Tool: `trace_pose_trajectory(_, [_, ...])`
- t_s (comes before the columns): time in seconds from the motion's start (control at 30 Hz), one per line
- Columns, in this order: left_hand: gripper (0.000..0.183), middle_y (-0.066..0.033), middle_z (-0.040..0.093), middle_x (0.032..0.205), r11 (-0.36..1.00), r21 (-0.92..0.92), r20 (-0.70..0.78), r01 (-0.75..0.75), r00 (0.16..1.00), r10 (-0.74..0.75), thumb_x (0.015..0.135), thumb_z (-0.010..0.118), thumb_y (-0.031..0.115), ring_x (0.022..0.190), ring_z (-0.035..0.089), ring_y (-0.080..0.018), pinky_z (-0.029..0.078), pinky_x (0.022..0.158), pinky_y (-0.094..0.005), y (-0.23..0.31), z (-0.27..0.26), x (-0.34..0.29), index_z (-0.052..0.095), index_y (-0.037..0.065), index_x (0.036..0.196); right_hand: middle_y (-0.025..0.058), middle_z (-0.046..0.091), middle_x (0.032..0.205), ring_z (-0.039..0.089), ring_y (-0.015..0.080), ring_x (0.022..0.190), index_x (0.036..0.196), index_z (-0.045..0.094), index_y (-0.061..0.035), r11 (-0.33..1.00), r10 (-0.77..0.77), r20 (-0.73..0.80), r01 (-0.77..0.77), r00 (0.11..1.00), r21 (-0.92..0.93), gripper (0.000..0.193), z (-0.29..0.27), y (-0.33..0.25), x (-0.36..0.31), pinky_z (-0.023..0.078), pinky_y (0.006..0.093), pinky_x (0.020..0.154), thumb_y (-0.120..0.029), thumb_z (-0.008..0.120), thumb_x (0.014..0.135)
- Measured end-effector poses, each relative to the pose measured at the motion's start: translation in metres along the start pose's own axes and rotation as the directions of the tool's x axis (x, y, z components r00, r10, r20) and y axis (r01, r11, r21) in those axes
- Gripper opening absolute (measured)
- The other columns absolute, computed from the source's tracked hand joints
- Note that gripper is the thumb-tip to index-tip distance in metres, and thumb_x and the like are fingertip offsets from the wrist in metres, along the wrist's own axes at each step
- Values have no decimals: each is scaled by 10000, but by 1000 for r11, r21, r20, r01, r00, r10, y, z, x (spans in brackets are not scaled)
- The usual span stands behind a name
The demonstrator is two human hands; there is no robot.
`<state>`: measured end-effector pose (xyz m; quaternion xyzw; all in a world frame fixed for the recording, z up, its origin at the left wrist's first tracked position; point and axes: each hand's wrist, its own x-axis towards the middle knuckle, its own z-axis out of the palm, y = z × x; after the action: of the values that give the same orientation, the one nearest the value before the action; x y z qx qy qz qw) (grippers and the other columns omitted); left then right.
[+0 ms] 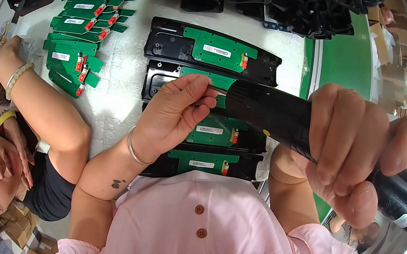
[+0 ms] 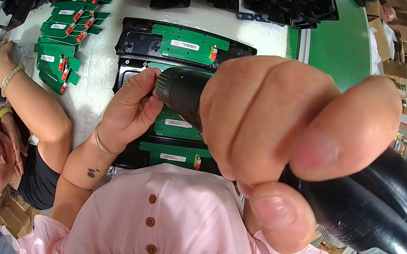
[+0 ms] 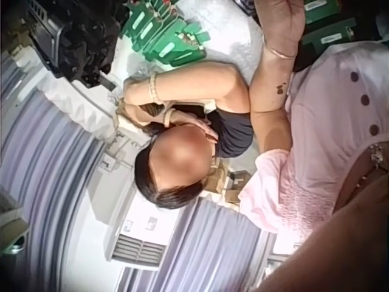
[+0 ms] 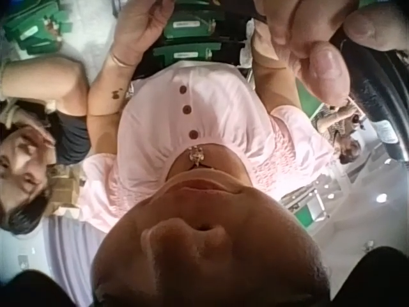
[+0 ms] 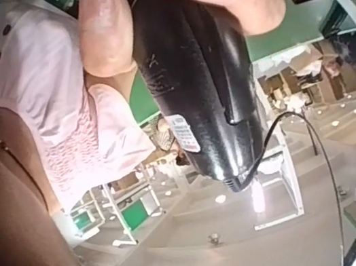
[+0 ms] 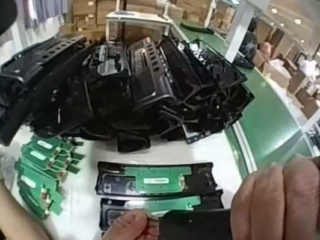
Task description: Assembling electronic circuit boards onto plastic housings using an electric screwdriver.
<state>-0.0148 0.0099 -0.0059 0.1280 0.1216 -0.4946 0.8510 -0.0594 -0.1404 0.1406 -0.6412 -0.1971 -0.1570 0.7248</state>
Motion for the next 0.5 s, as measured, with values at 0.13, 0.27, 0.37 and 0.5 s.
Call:
trace_pose_trajectory(0.13, [231,-91,581,872,999,-46,110,28,994,-23,853,504,215,748,589,-138,516,671,-203,-5,-3,-1,542,12,957,-93,484,526,467,24,477,828,406,-128,1000,-9,151,9,989,-1,240,-4,2,-2,349,150,510,-60,577,674])
trace_pose_trajectory(0.27, [383,-192,488,1092,996,54,36,75,996,-77,903,383,255,1013,494,-242,410,899,-309,-6,11,-1,440,-64,1107,-49,389,538,373,76,476,939,454,-64,995,-78,-250,58,965,-86,281,2,35,-3,300,225,502,-41,487,661])
trace_pose_trajectory(0.37, [398,-266,432,1166,990,100,-8,100,995,-100,923,319,186,1088,459,-303,406,927,-334,-4,16,-1,351,-115,1182,33,368,553,348,136,489,892,465,-5,991,-114,-348,83,931,-103,214,-33,62,1,304,279,501,-34,430,683])
trace_pose_trajectory(0.5, [304,-227,524,1033,962,267,52,54,996,-70,917,338,156,944,557,-280,489,794,-279,-2,16,-3,433,-74,1092,56,388,557,367,152,488,862,464,0,991,-72,-372,24,926,-131,180,-47,70,-4,322,295,499,-25,435,685])
